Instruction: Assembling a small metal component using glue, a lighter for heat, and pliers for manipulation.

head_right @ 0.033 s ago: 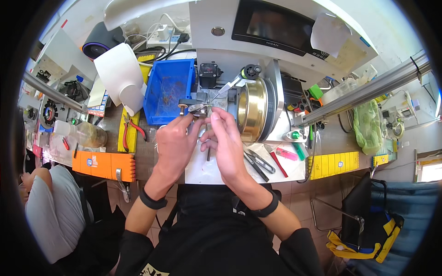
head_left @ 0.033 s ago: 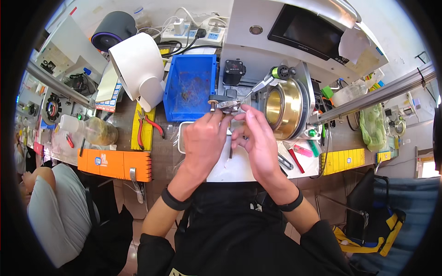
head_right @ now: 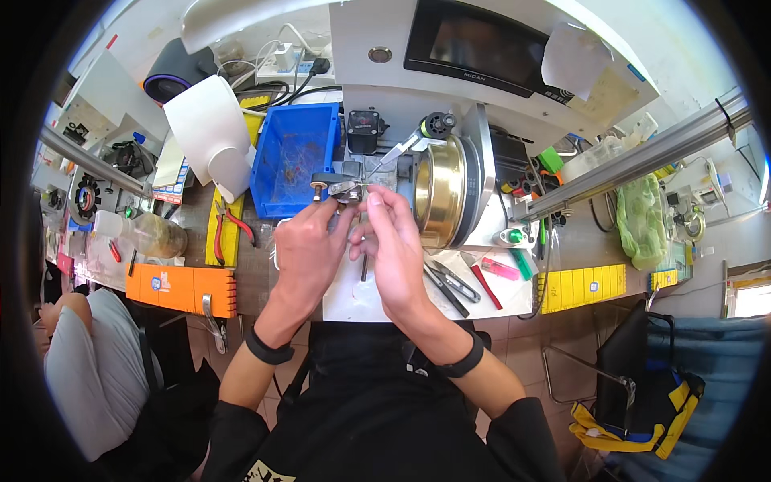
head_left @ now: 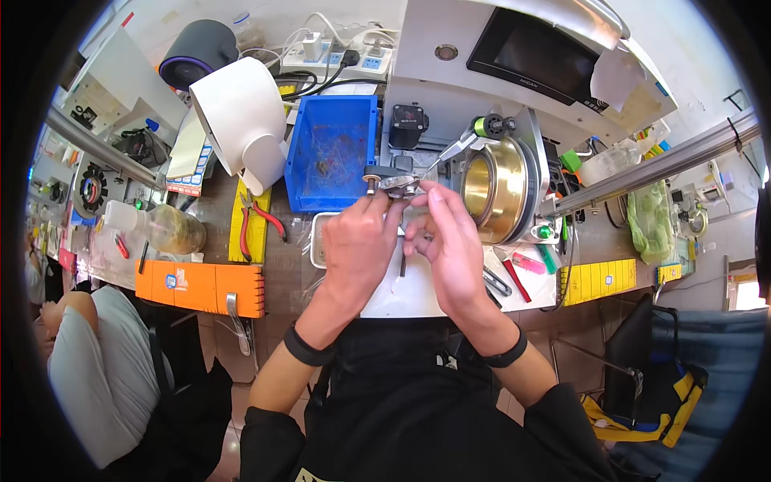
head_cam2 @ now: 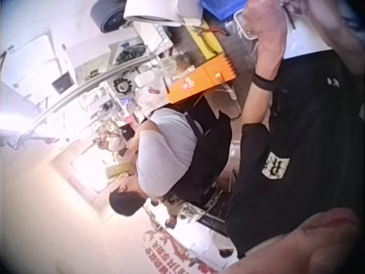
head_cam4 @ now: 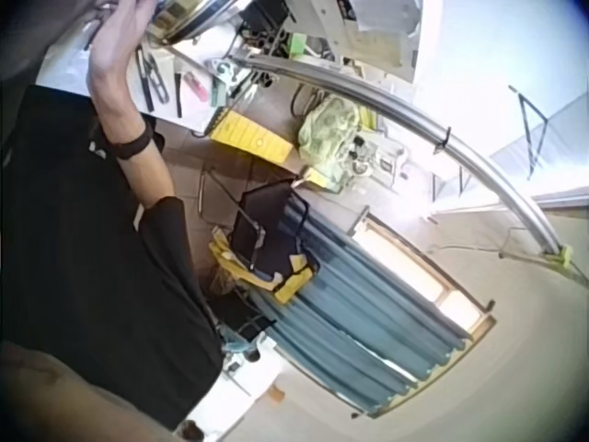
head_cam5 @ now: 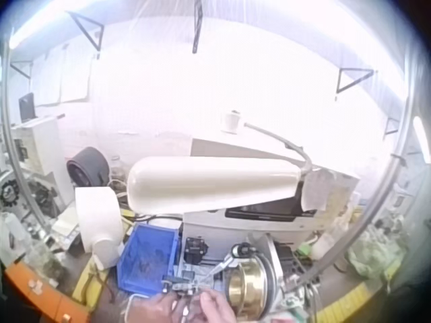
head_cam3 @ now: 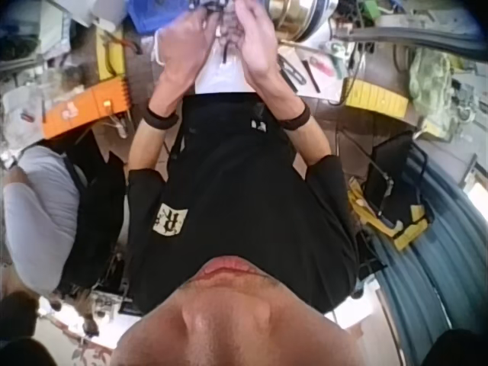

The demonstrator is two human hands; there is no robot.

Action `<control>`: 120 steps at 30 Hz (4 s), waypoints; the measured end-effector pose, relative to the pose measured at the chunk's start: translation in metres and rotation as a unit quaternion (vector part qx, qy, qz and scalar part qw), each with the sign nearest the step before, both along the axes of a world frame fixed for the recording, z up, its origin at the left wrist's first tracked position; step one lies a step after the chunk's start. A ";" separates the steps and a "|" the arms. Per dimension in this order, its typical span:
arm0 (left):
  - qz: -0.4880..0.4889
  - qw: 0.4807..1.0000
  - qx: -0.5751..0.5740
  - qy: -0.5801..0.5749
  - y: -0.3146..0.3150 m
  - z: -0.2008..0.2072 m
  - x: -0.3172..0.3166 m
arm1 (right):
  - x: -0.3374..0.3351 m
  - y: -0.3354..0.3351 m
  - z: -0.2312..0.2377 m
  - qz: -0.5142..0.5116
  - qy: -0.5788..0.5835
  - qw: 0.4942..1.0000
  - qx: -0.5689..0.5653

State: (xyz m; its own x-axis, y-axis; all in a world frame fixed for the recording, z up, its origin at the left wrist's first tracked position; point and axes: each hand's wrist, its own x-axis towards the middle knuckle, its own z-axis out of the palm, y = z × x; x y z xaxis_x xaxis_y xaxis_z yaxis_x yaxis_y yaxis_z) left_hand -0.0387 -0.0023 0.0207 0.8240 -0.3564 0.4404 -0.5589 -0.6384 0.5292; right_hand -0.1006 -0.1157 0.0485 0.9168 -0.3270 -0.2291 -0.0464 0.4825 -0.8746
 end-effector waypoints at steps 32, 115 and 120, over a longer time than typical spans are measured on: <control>-0.072 0.972 -0.209 0.080 -0.009 0.045 0.023 | 0.027 0.008 -0.018 -0.123 -0.071 0.989 -0.030; -0.128 0.962 -0.223 0.091 -0.006 0.023 -0.035 | -0.035 -0.423 0.103 -0.377 0.105 0.782 -0.485; -0.122 0.964 -0.221 0.088 -0.006 0.019 -0.035 | -0.003 -0.453 0.086 -0.290 0.138 0.798 -0.509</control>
